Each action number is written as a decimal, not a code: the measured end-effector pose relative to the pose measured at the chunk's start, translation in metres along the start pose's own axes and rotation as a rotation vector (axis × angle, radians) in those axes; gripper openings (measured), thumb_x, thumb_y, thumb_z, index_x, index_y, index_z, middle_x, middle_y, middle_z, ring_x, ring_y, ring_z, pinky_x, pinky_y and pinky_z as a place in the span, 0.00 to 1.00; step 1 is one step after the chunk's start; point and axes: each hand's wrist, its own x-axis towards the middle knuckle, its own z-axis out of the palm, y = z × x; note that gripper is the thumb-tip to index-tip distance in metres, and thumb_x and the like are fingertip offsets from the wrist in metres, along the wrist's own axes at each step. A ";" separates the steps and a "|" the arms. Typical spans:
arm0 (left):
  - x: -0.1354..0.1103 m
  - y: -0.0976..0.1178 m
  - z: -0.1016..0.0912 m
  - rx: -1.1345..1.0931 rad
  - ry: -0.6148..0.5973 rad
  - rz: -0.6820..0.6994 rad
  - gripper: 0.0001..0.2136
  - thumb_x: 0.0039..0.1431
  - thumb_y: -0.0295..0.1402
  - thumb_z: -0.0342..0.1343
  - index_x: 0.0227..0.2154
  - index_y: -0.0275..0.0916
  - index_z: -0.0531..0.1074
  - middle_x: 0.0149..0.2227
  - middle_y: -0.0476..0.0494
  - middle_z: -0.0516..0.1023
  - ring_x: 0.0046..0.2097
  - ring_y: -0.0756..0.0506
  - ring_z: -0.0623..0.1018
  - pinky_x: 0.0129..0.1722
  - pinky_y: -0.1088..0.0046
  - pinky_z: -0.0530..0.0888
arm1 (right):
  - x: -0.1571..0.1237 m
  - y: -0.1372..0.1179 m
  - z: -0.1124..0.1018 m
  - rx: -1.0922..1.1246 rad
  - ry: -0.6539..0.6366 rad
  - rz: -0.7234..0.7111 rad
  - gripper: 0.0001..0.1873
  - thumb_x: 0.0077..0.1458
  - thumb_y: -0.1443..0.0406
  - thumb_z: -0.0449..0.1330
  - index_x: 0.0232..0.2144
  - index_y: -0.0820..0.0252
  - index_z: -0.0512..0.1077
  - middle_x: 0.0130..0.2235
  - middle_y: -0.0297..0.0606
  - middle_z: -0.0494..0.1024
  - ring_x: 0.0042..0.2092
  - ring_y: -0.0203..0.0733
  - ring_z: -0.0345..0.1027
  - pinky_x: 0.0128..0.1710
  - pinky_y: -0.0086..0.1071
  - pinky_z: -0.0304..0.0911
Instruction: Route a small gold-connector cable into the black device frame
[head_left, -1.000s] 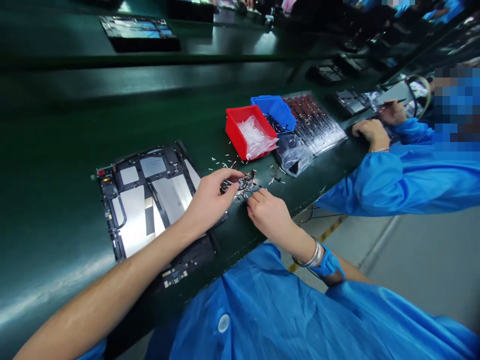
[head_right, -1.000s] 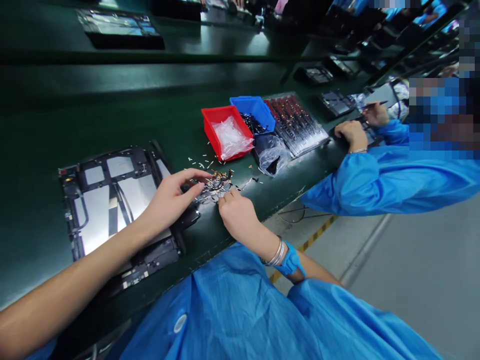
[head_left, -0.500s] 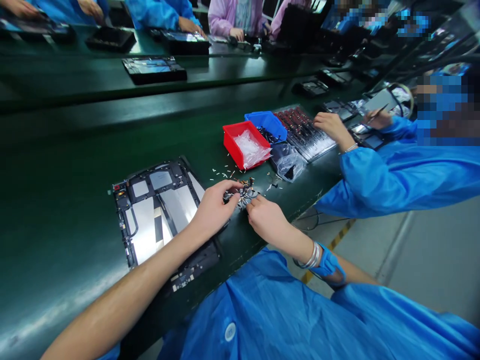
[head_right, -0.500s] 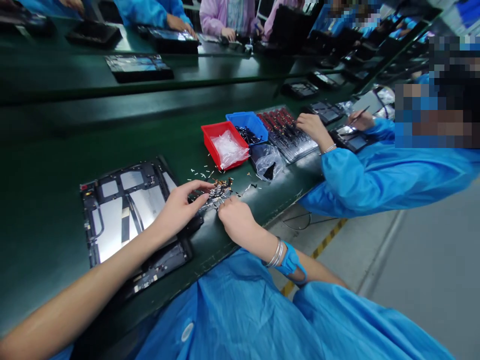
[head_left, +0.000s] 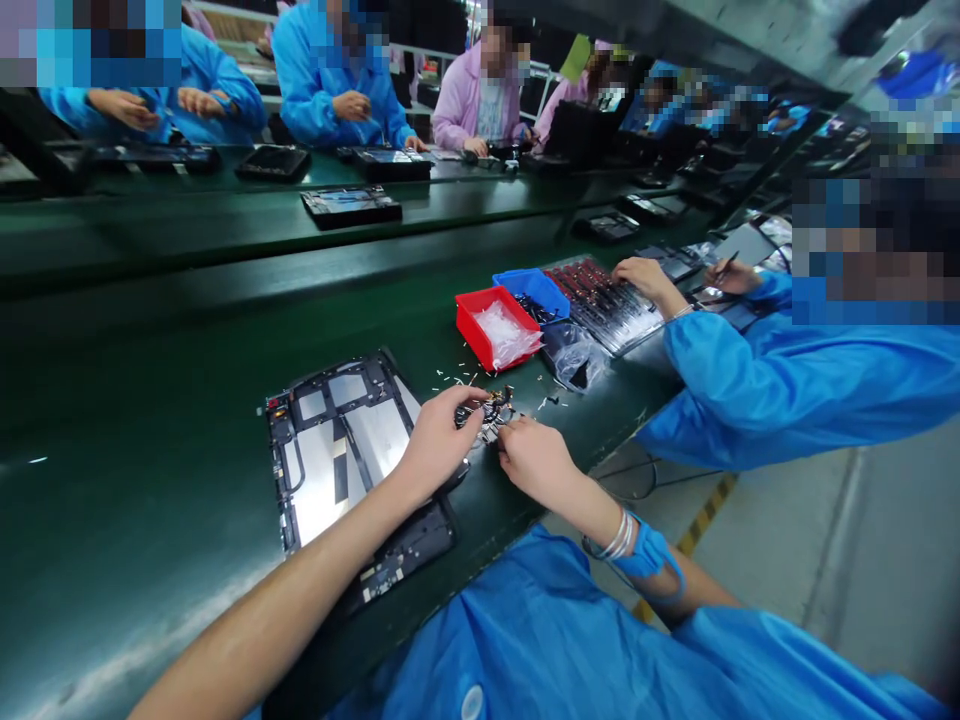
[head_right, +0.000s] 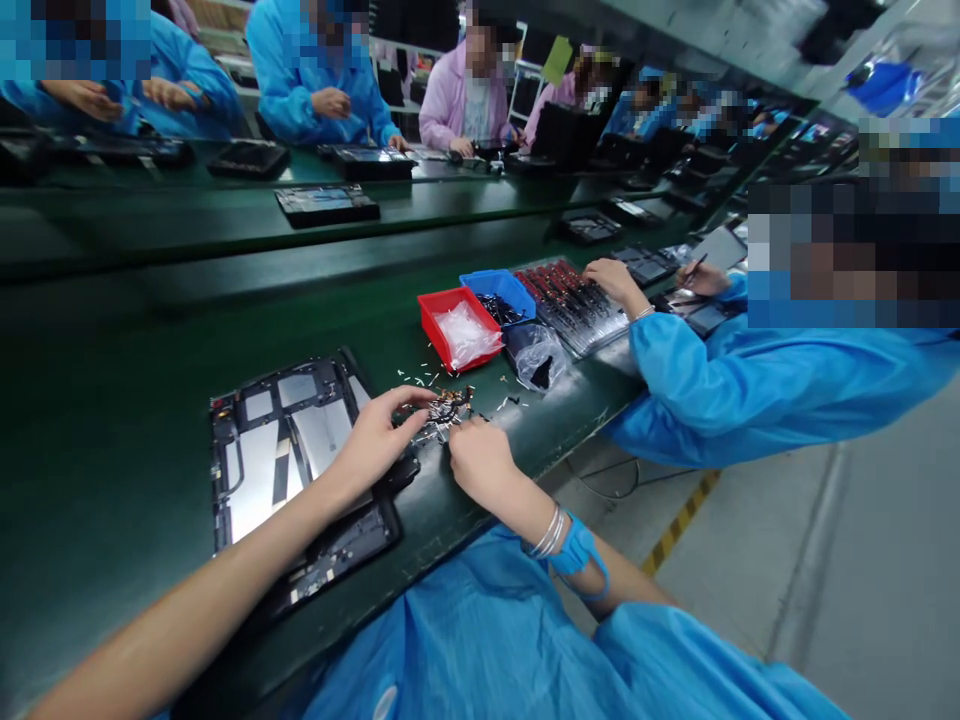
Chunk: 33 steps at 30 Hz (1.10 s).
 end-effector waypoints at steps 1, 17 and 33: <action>0.000 0.000 0.000 0.008 -0.003 0.005 0.10 0.57 0.24 0.51 0.40 0.37 0.75 0.44 0.43 0.80 0.46 0.44 0.79 0.50 0.65 0.74 | -0.004 0.001 0.001 -0.004 0.001 -0.001 0.08 0.53 0.73 0.57 0.34 0.65 0.76 0.36 0.47 0.81 0.41 0.46 0.74 0.35 0.32 0.64; -0.002 -0.002 0.004 0.102 -0.073 0.079 0.11 0.57 0.27 0.50 0.41 0.36 0.74 0.45 0.41 0.79 0.49 0.43 0.77 0.53 0.60 0.71 | -0.090 0.038 0.085 0.147 0.531 -0.203 0.22 0.62 0.60 0.51 0.56 0.61 0.68 0.59 0.49 0.69 0.62 0.50 0.56 0.52 0.44 0.63; -0.002 -0.001 0.006 0.088 -0.146 0.108 0.11 0.58 0.28 0.50 0.41 0.37 0.73 0.46 0.41 0.78 0.49 0.43 0.77 0.52 0.62 0.71 | -0.100 0.040 0.096 0.495 0.823 -0.338 0.17 0.57 0.75 0.54 0.43 0.57 0.76 0.39 0.40 0.83 0.43 0.41 0.76 0.36 0.35 0.73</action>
